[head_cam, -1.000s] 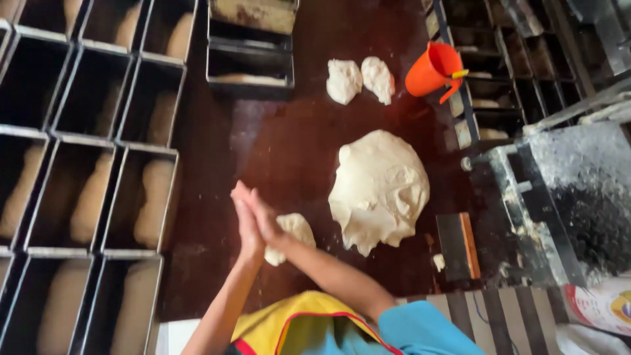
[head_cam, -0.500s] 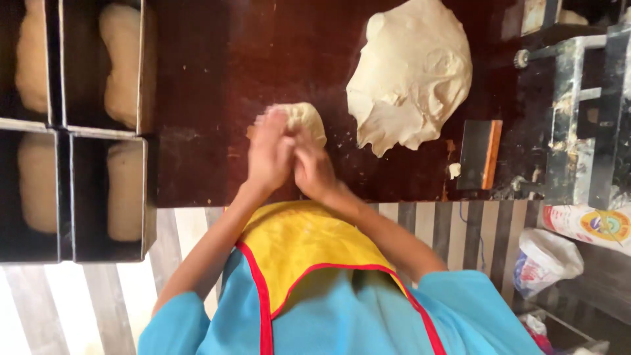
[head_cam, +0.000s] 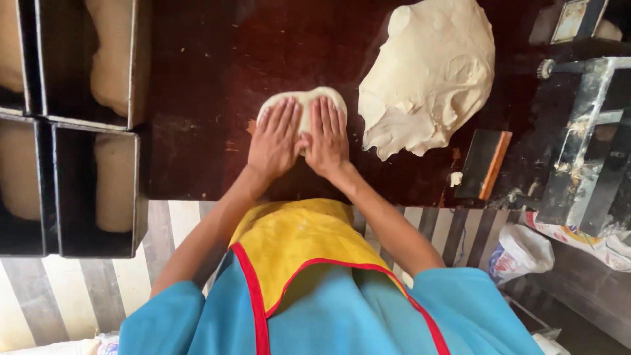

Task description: Shaping, rolling, and cutting dough pieces to be placed into bread loaf pans.

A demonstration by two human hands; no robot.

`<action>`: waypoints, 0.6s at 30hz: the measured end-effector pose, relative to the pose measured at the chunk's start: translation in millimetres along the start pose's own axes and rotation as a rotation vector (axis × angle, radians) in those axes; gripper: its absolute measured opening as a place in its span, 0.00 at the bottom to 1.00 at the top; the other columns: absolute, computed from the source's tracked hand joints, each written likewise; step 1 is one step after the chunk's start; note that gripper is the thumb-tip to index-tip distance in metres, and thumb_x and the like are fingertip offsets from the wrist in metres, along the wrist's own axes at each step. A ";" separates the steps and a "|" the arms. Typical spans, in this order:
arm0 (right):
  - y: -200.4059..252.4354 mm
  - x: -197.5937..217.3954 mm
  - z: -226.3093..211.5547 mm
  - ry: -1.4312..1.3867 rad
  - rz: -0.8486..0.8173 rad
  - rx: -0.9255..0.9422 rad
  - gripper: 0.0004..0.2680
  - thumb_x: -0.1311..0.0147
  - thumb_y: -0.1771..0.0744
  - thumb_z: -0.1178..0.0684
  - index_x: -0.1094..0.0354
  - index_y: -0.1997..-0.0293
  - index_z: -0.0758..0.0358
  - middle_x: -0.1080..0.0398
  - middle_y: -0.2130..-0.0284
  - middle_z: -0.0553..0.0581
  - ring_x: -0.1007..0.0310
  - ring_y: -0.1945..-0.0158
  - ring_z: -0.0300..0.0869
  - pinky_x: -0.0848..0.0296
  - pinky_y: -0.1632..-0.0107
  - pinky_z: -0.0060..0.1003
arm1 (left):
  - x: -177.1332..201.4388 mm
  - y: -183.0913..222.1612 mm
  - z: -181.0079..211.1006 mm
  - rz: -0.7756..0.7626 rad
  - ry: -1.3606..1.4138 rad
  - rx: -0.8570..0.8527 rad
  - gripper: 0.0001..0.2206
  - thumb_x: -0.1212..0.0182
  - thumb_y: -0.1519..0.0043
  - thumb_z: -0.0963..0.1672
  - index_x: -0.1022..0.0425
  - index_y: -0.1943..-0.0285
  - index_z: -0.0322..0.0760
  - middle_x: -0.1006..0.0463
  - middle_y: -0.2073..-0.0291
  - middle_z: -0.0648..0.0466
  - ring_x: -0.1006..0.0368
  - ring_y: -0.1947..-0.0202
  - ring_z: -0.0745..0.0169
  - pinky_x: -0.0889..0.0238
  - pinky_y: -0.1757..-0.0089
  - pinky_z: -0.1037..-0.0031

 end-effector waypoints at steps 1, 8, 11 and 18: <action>-12.1 8.0 1.9 0.003 0.003 0.009 0.26 0.60 0.28 0.45 0.59 0.24 0.76 0.55 0.26 0.75 0.60 0.21 0.63 0.63 0.22 0.58 | 5.1 -10.0 -5.2 -0.016 -0.025 0.007 0.35 0.62 0.27 0.58 0.43 0.21 0.28 0.44 0.23 0.41 0.52 0.22 0.47 0.62 0.29 0.54; -7.6 31.9 2.2 -0.091 -0.037 0.042 0.28 0.54 0.29 0.45 0.61 0.24 0.75 0.58 0.25 0.75 0.62 0.21 0.61 0.63 0.24 0.58 | 40.4 -12.2 0.4 -0.050 0.089 -0.032 0.40 0.59 0.32 0.61 0.43 0.23 0.24 0.45 0.25 0.38 0.54 0.24 0.43 0.66 0.31 0.51; 6.0 42.4 20.1 -0.259 -0.087 -0.008 0.23 0.54 0.28 0.47 0.51 0.25 0.66 0.50 0.25 0.66 0.55 0.20 0.53 0.60 0.20 0.54 | 59.2 -22.3 -2.7 -0.138 0.165 -0.012 0.36 0.54 0.31 0.58 0.43 0.26 0.23 0.44 0.26 0.36 0.53 0.24 0.40 0.66 0.31 0.50; -14.9 -2.5 16.5 -0.173 0.101 -0.009 0.18 0.62 0.25 0.54 0.48 0.24 0.65 0.50 0.22 0.63 0.55 0.18 0.49 0.59 0.16 0.51 | 23.3 -27.8 13.8 0.016 0.322 0.123 0.24 0.57 0.27 0.48 0.39 0.23 0.33 0.39 0.24 0.41 0.48 0.22 0.44 0.63 0.26 0.53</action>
Point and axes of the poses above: each hand's wrist, its own y-axis away from the middle knuckle, its own x-axis out of the back of the hand, z = x × y, the point moved 6 cm from there along -y, towards the middle knuckle
